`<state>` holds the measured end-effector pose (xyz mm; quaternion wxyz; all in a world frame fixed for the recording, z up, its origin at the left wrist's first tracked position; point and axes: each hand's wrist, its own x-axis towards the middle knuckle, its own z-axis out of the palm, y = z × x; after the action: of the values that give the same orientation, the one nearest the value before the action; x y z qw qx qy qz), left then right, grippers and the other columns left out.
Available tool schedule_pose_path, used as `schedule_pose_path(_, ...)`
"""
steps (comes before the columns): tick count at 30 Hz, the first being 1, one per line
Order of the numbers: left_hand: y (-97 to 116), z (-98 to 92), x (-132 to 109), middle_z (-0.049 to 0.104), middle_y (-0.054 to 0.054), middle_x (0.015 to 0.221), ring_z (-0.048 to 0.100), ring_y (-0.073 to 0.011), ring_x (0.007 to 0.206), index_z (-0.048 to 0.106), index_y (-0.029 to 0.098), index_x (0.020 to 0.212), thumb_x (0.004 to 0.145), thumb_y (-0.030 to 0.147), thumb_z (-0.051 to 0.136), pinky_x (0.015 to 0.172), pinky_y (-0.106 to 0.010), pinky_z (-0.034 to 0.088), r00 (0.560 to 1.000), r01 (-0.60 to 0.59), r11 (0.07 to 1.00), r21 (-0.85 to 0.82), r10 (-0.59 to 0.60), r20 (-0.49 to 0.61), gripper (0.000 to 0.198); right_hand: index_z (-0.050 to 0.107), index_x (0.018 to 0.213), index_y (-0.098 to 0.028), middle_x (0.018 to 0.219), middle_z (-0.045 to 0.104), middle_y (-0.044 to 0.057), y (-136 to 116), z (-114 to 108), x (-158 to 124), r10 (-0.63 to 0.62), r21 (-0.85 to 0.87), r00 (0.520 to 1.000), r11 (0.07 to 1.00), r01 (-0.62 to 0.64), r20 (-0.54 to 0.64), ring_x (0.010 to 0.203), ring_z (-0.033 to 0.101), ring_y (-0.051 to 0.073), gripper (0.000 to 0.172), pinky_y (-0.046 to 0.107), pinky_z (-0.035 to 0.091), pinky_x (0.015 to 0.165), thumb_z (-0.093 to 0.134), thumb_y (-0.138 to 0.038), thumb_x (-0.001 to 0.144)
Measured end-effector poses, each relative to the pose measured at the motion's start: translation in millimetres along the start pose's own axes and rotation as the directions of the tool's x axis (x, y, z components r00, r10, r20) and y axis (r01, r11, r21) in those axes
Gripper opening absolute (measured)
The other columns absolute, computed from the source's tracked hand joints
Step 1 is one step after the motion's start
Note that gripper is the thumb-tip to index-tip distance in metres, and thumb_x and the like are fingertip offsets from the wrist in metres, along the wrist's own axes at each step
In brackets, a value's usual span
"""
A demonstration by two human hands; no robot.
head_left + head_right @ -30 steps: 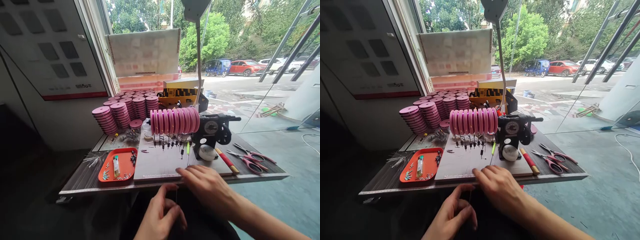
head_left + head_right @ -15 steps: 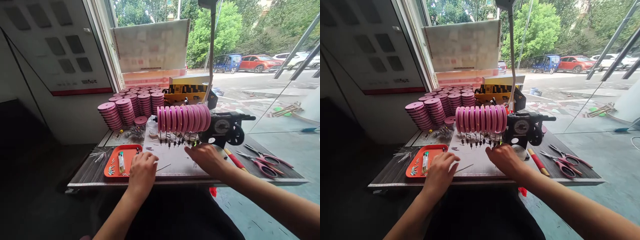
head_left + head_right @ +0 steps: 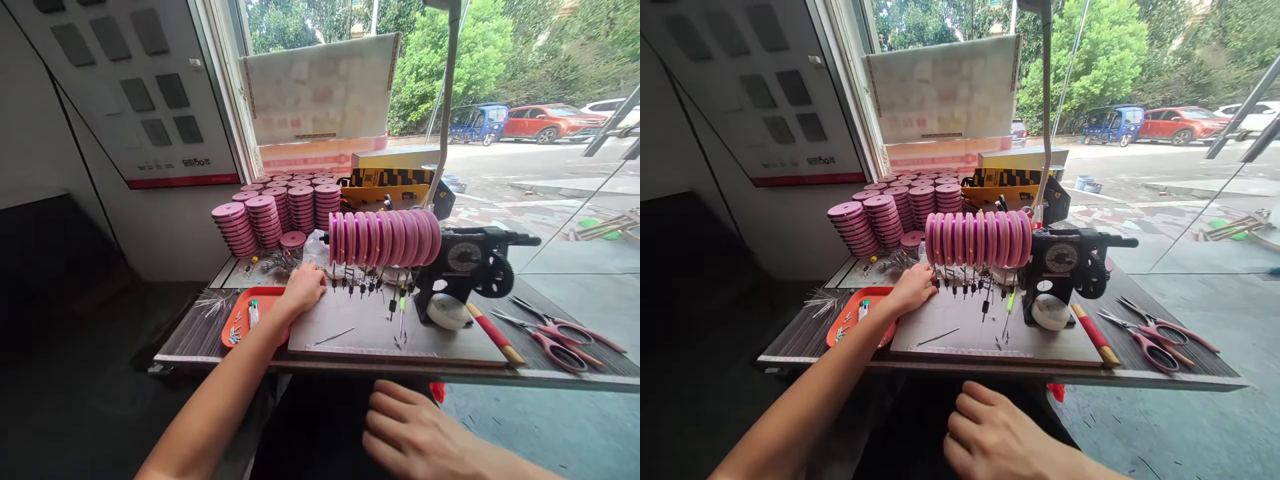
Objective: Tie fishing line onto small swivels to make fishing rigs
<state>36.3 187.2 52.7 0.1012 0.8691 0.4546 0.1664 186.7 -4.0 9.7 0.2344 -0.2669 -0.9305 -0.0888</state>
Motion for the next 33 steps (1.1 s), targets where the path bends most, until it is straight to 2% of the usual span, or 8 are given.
schedule_pose_path(3, 7, -14.9, -21, 0.064, -0.006, 0.090, 0.060, -0.0192, 0.086, 0.060, 0.014, 0.088, 0.086, 0.023, 0.051, 0.077, -0.036, 0.049, 0.998, 0.031, 0.986, -0.166, -0.039, -0.043, 0.013, 0.049, 0.065, -0.019, 0.054, 0.049, -0.003, -8, 9, 1, 0.064, 0.145, 0.997, 0.988, -0.058, -0.036, 0.049, 0.040, 0.012, 0.030, 0.025, 0.035, 0.054, 0.035, -0.015, 0.091)
schedule_pose_path(7, 24, -24.1, -88, 0.062, 0.000, 0.067, 0.059, -0.0126, 0.064, 0.055, 0.016, 0.081, 0.087, 0.025, 0.044, 0.062, -0.024, 0.048, 0.994, 0.052, 0.893, -0.448, -0.091, -0.065, 0.015, 0.049, 0.065, -0.020, 0.055, 0.051, -0.002, -17, 10, 4, 0.292, 0.373, 0.955, 0.892, -0.255, -0.046, 0.051, 0.044, 0.011, 0.029, 0.024, 0.033, 0.053, 0.036, -0.017, 0.091)
schedule_pose_path(9, 35, -17.6, -123, 0.062, 0.002, 0.061, 0.059, -0.0120, 0.060, 0.059, 0.016, 0.083, 0.076, 0.024, 0.060, 0.062, -0.023, 0.047, 0.971, 0.133, 0.548, -0.826, -0.238, -0.001, 0.010, 0.052, 0.069, -0.019, 0.058, 0.054, -0.002, -20, 9, 6, 0.396, 0.480, 0.918, 0.811, -0.335, -0.028, 0.054, 0.047, 0.011, 0.025, 0.022, 0.035, 0.055, 0.039, -0.018, 0.090)
schedule_pose_path(10, 40, -12.3, -137, 0.064, 0.002, 0.060, 0.060, -0.0119, 0.061, 0.063, 0.016, 0.087, 0.072, 0.022, 0.066, 0.064, -0.023, 0.047, 0.957, 0.183, 0.406, -0.895, -0.282, 0.068, 0.017, 0.054, 0.071, -0.019, 0.059, 0.055, -0.001, -22, 9, 7, 0.433, 0.520, 0.901, 0.774, -0.361, -0.018, 0.055, 0.048, 0.011, 0.023, 0.022, 0.036, 0.055, 0.041, -0.019, 0.090)
schedule_pose_path(13, 56, 4.9, -159, 0.070, -0.001, 0.063, 0.062, -0.0132, 0.062, 0.072, 0.016, 0.077, 0.063, 0.018, 0.074, 0.065, -0.023, 0.048, 0.917, 0.256, 0.201, -0.946, -0.361, 0.171, 0.014, 0.056, 0.070, -0.018, 0.059, 0.056, -0.001, -26, 14, 9, 0.477, 0.539, 0.879, 0.743, -0.397, -0.011, 0.055, 0.049, 0.011, 0.023, 0.023, 0.038, 0.057, 0.042, -0.018, 0.089)
schedule_pose_path(18, 69, 20.8, -156, 0.071, -0.003, 0.059, 0.063, -0.0157, 0.058, 0.073, 0.016, 0.064, 0.060, 0.019, 0.076, 0.062, -0.025, 0.050, 0.898, 0.306, 0.176, -0.936, -0.378, 0.223, 0.006, 0.057, 0.070, -0.018, 0.062, 0.058, 0.000, -29, 18, 4, 0.515, 0.537, 0.856, 0.733, -0.418, -0.037, 0.059, 0.053, 0.013, 0.023, 0.025, 0.040, 0.059, 0.043, -0.019, 0.088)
schedule_pose_path(24, 70, 29.7, -164, 0.069, -0.003, 0.058, 0.062, -0.0152, 0.057, 0.073, 0.016, 0.067, 0.064, 0.023, 0.074, 0.060, -0.024, 0.048, 0.875, 0.322, 0.235, -0.917, -0.444, 0.193, 0.008, 0.063, 0.075, -0.019, 0.062, 0.057, 0.000, -22, 0, -1, 0.723, 0.623, 0.690, 0.526, -0.579, 0.031, 0.057, 0.055, 0.012, 0.017, 0.022, 0.040, 0.051, 0.050, -0.023, 0.085)
schedule_pose_path(33, 73, 36.4, -171, 0.070, -0.002, 0.058, 0.061, -0.0149, 0.057, 0.073, 0.017, 0.064, 0.063, 0.025, 0.075, 0.058, -0.022, 0.048, 0.865, 0.318, 0.270, -0.909, -0.475, 0.161, 0.008, 0.064, 0.074, -0.019, 0.065, 0.063, 0.001, -15, -4, 5, 0.672, 0.576, 0.733, 0.561, -0.595, 0.102, 0.061, 0.058, 0.013, 0.017, 0.024, 0.040, 0.055, 0.050, -0.020, 0.084)
